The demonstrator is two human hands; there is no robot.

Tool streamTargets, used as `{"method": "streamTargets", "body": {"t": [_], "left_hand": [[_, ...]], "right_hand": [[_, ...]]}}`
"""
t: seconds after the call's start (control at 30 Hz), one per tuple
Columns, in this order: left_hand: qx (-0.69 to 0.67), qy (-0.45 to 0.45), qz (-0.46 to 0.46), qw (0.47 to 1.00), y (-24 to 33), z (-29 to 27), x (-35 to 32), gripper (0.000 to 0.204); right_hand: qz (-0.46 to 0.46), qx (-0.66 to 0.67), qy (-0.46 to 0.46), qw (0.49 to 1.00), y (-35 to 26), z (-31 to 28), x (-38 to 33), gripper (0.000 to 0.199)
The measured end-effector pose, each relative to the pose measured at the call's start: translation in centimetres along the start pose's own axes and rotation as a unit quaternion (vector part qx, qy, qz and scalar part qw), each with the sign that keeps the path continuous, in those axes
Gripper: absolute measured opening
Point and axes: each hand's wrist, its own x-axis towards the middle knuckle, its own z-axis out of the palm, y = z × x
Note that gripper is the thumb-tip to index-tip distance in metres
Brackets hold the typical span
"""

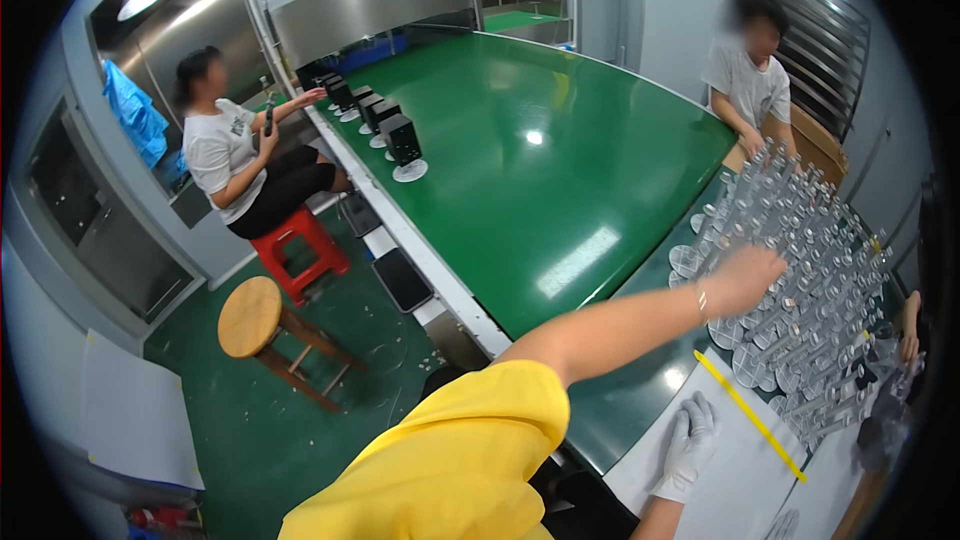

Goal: Assembling black plastic covers onto silver metal bases on an industrial conveyor belt.

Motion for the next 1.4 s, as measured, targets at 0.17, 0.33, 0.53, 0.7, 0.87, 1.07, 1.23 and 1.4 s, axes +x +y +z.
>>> {"method": "streamTargets", "body": {"t": [0.17,0.33,0.53,0.7,0.87,1.07,1.23,1.4], "left_hand": [[-0.186,0.044,-0.200,0.961,3.8,-0.1,-15.5,0.013],[-0.225,0.077,-0.308,0.921,1.9,-1.6,-19.3,0.016],[-0.219,0.019,-0.350,0.911,1.1,-1.4,-20.1,0.018],[-0.227,0.017,-0.355,0.907,1.3,-1.1,-20.1,0.020],[-0.278,0.063,-0.362,0.888,1.0,-1.0,-20.1,0.020],[-0.292,0.077,-0.375,0.876,0.5,-1.8,-20.5,0.020],[-0.298,0.046,-0.406,0.863,0.6,-1.6,-19.6,0.024],[-0.290,0.024,-0.430,0.854,1.5,-0.8,-19.0,0.028]], "right_hand": [[-0.004,-0.018,0.006,1.000,0.6,0.2,0.2,0.019],[-0.012,-0.036,0.004,0.999,0.8,0.3,0.0,0.022],[-0.019,-0.025,0.005,0.999,1.2,0.7,0.0,0.022],[-0.049,-0.066,-0.008,0.997,1.8,0.3,-0.1,0.024],[-0.050,-0.083,-0.012,0.995,2.1,0.4,-0.1,0.024],[-0.041,-0.063,-0.020,0.997,1.3,0.9,-0.3,0.023],[-0.032,-0.068,-0.006,0.997,0.8,0.1,-0.3,0.024],[-0.004,0.058,0.044,0.997,-1.2,-0.8,-0.4,0.035]]}}
